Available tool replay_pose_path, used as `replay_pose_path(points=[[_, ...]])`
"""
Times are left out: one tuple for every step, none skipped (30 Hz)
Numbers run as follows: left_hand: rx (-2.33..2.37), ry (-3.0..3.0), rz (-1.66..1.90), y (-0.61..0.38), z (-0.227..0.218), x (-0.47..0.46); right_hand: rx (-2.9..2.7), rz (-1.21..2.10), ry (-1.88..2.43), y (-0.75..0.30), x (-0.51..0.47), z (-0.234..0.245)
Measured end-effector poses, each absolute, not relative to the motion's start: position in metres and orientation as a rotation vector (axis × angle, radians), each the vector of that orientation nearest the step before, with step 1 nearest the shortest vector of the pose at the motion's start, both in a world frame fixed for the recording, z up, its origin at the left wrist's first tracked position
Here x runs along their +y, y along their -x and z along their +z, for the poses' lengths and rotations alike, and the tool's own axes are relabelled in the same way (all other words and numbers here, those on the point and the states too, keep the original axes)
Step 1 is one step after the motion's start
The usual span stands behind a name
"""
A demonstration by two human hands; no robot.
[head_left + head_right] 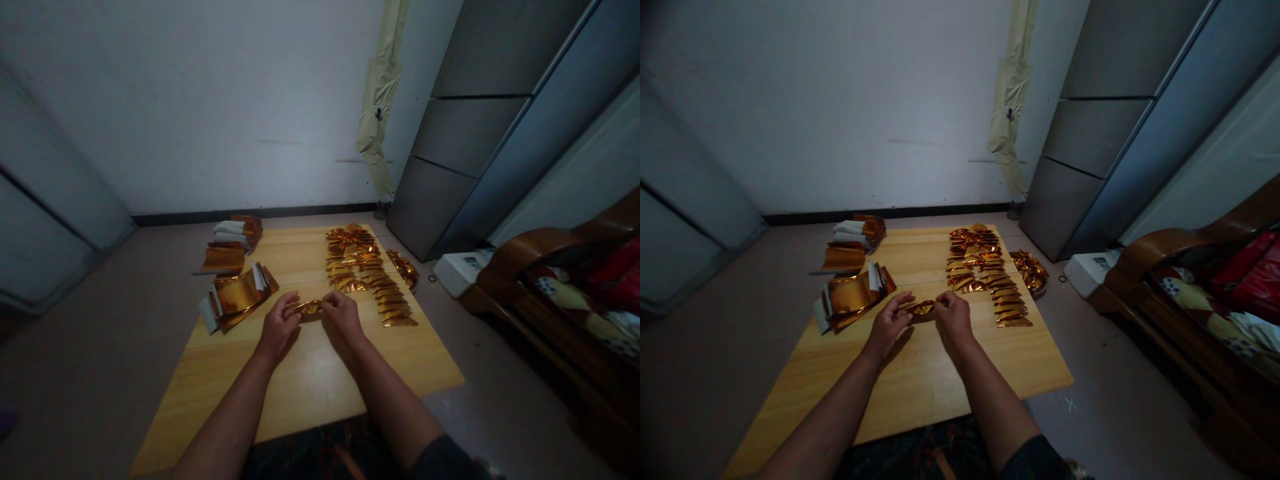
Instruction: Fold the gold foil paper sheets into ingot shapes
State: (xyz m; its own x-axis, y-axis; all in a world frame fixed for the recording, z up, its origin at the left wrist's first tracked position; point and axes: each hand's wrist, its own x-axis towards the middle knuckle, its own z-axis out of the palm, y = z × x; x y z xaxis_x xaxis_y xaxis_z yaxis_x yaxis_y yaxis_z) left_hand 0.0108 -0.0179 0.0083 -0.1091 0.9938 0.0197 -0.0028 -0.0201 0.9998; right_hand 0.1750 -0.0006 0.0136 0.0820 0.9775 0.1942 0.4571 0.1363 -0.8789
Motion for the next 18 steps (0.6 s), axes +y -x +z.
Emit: replay_pose_path(points=[[1.255,-1.158,1.305,-0.011,0.009,-0.018,-1.494,0.733,1.468,-0.183,0.002,0.02],[1.238,-1.146,1.306,-0.01,0.009,-0.019,-1.484,0.712,1.477,-0.192,0.005,0.027],[1.226,-1.132,1.31,-0.01,0.009,-0.019,-1.484,0.677,1.489,-0.203,0.009,0.033],[1.218,-1.117,1.315,-0.01,0.009,-0.019,-1.49,0.629,1.505,-0.216,0.014,0.04],[1.215,-1.103,1.323,-0.01,0.009,-0.02,-1.498,0.582,1.532,-0.229,0.019,0.046],[1.217,-1.094,1.327,-0.01,0.009,-0.02,-1.498,0.53,1.565,-0.243,0.025,0.05],[1.224,-1.093,1.324,-0.01,0.009,-0.02,-1.484,0.472,1.603,-0.257,0.03,0.054],[1.234,-1.102,1.312,-0.01,0.009,-0.02,-1.471,0.413,1.647,-0.27,0.036,0.057],[1.248,-1.117,1.296,-0.011,0.009,-0.02,-1.462,0.359,1.69,-0.282,0.041,0.059],[1.266,-1.135,1.279,-0.011,0.009,-0.02,-1.463,0.321,1.726,-0.293,0.046,0.06],[1.283,-1.153,1.265,-0.011,0.009,-0.021,-1.472,0.276,1.755,-0.301,0.05,0.06],[1.3,-1.169,1.259,-0.011,0.009,-0.021,-1.486,0.229,1.795,-0.308,0.054,0.059],[1.314,-1.183,1.256,-0.011,0.009,-0.021,-1.493,0.199,1.853,-0.313,0.057,0.058],[1.325,-1.196,1.256,-0.012,0.009,-0.022,-1.495,0.178,1.913,-0.316,0.06,0.057],[1.333,-1.211,1.255,-0.012,0.009,-0.022,-1.497,0.165,1.972,-0.317,0.063,0.056],[1.339,-1.229,1.256,-0.012,0.009,-0.022,-1.502,0.159,2.025,-0.316,0.065,0.055],[1.345,-1.247,1.259,-0.013,0.008,-0.022,-1.514,0.158,2.066,-0.315,0.068,0.054],[1.352,-1.266,1.267,-0.013,0.008,-0.022,-1.535,0.161,2.093,-0.312,0.07,0.053]])
